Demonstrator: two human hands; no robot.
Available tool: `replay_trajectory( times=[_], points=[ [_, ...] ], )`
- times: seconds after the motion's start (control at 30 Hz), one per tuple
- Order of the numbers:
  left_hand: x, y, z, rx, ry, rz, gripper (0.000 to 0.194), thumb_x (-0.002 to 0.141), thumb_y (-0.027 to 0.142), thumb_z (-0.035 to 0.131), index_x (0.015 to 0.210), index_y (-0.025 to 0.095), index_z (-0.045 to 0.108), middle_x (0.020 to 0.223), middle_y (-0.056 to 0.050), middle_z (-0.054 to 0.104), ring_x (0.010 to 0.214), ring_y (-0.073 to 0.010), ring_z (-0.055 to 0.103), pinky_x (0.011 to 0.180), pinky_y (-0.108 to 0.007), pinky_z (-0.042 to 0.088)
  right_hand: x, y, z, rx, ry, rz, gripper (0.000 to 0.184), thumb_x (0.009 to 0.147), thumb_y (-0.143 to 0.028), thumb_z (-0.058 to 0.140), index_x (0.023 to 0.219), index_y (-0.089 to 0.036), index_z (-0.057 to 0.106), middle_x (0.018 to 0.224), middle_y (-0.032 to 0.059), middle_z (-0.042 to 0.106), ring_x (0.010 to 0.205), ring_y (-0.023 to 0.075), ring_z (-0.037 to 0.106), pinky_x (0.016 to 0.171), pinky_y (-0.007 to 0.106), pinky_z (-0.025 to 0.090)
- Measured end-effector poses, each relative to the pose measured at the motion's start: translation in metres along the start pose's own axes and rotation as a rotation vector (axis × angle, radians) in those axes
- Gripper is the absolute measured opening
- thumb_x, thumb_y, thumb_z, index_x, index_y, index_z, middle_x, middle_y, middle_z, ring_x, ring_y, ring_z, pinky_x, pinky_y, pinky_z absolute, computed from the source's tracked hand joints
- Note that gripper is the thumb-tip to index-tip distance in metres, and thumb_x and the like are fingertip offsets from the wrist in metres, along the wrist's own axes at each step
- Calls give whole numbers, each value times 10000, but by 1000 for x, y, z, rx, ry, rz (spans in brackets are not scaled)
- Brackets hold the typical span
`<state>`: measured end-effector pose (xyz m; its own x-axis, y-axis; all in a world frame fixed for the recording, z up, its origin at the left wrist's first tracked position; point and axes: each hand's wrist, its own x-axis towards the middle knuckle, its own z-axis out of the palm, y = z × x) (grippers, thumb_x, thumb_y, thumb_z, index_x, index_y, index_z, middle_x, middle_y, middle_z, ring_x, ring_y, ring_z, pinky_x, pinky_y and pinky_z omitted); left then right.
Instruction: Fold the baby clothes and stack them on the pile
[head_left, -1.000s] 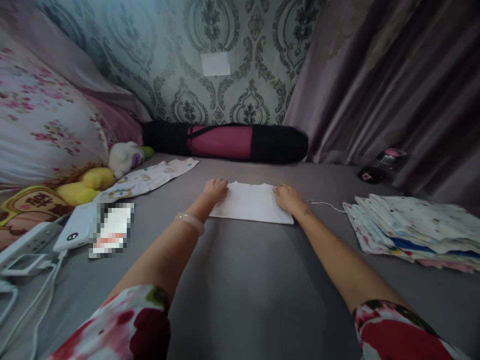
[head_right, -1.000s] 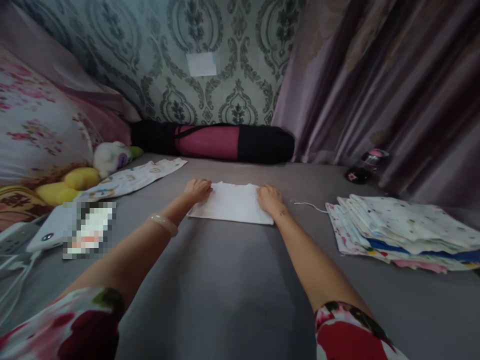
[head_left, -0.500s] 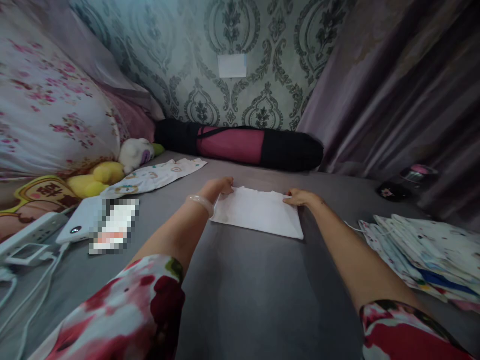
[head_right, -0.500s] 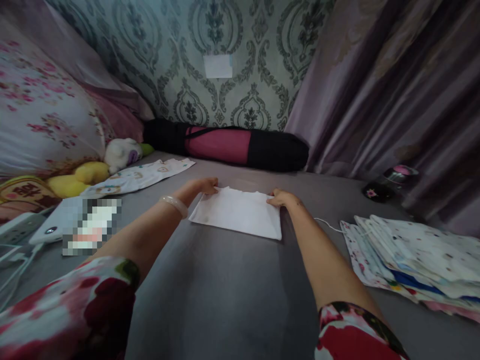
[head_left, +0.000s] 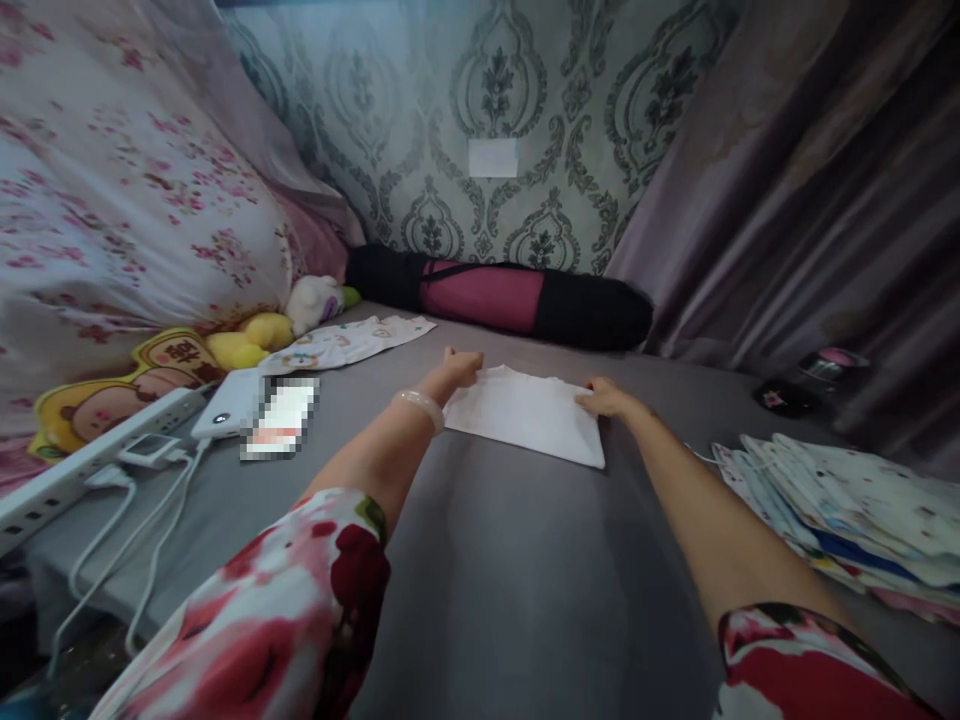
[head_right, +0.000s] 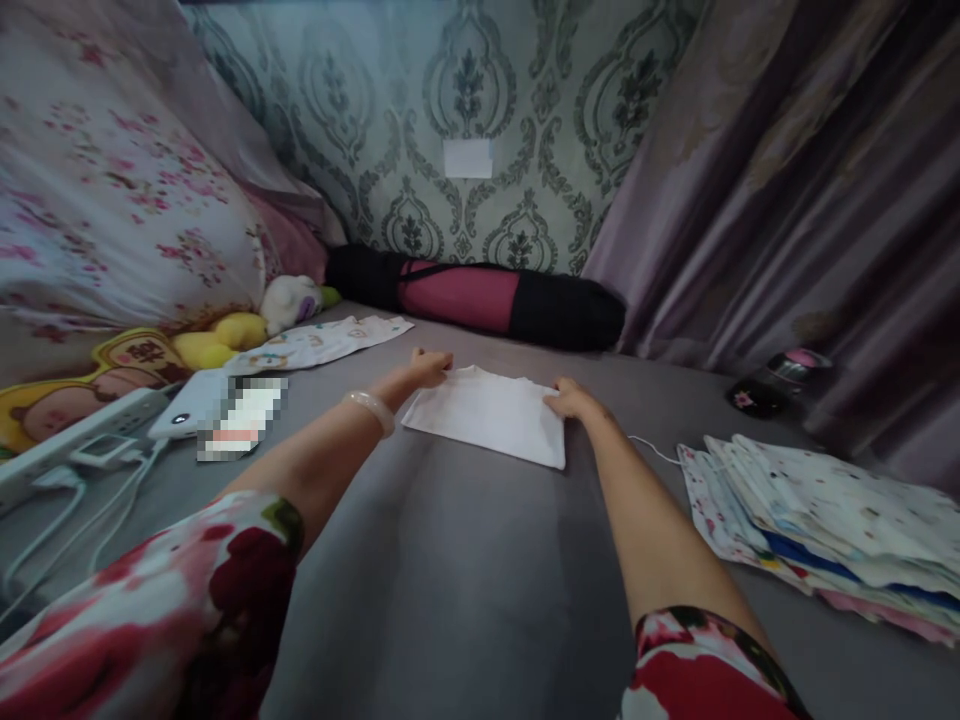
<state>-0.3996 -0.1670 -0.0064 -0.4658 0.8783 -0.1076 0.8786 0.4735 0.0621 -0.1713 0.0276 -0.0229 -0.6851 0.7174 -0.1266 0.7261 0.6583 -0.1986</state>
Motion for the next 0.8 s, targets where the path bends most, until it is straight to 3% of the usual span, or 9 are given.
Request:
replay_trajectory(
  times=[0.13, 0.3, 0.43, 0.57, 0.8],
  points=[
    [-13, -5, -25, -10, 59, -13, 412, 780, 107, 496, 1152, 246, 607, 1183, -64, 671, 1137, -248, 565, 978, -446, 329, -12, -1, -26, 112, 89, -101, 284, 784, -175, 626, 1060, -146, 686, 1043, 90, 705, 909, 192, 650, 777, 262, 490],
    [-29, -8, -66, -39, 139, -13, 344, 814, 196, 516, 1128, 249, 647, 1225, -62, 650, 1162, -275, 531, 973, -434, 332, -28, 4, -68, 239, 91, -203, 234, 798, -198, 608, 1000, -149, 715, 934, 58, 728, 838, 189, 658, 729, 269, 494],
    [-42, -6, -82, -92, 302, 9, 312, 830, 195, 505, 1083, 238, 681, 1107, -52, 689, 1103, -275, 539, 967, -448, 309, -46, 1, -90, 206, 294, -202, 242, 792, -203, 616, 1011, -153, 706, 974, 83, 719, 886, 216, 645, 764, 307, 485],
    [-53, -5, -71, -108, 449, 44, 339, 851, 163, 459, 1106, 223, 674, 1094, -71, 694, 1109, -280, 507, 958, -449, 282, -69, -6, -83, 71, 449, -229, 254, 821, -195, 568, 1048, -159, 675, 1041, 112, 682, 969, 238, 609, 842, 345, 455],
    [-95, -19, -23, -109, 471, 165, 344, 872, 182, 409, 1092, 243, 667, 1085, -59, 684, 1107, -259, 471, 993, -432, 232, -121, -6, -35, -67, 493, -350, 197, 834, -172, 491, 964, -183, 637, 1017, 110, 641, 982, 256, 547, 859, 355, 407]
  ],
)
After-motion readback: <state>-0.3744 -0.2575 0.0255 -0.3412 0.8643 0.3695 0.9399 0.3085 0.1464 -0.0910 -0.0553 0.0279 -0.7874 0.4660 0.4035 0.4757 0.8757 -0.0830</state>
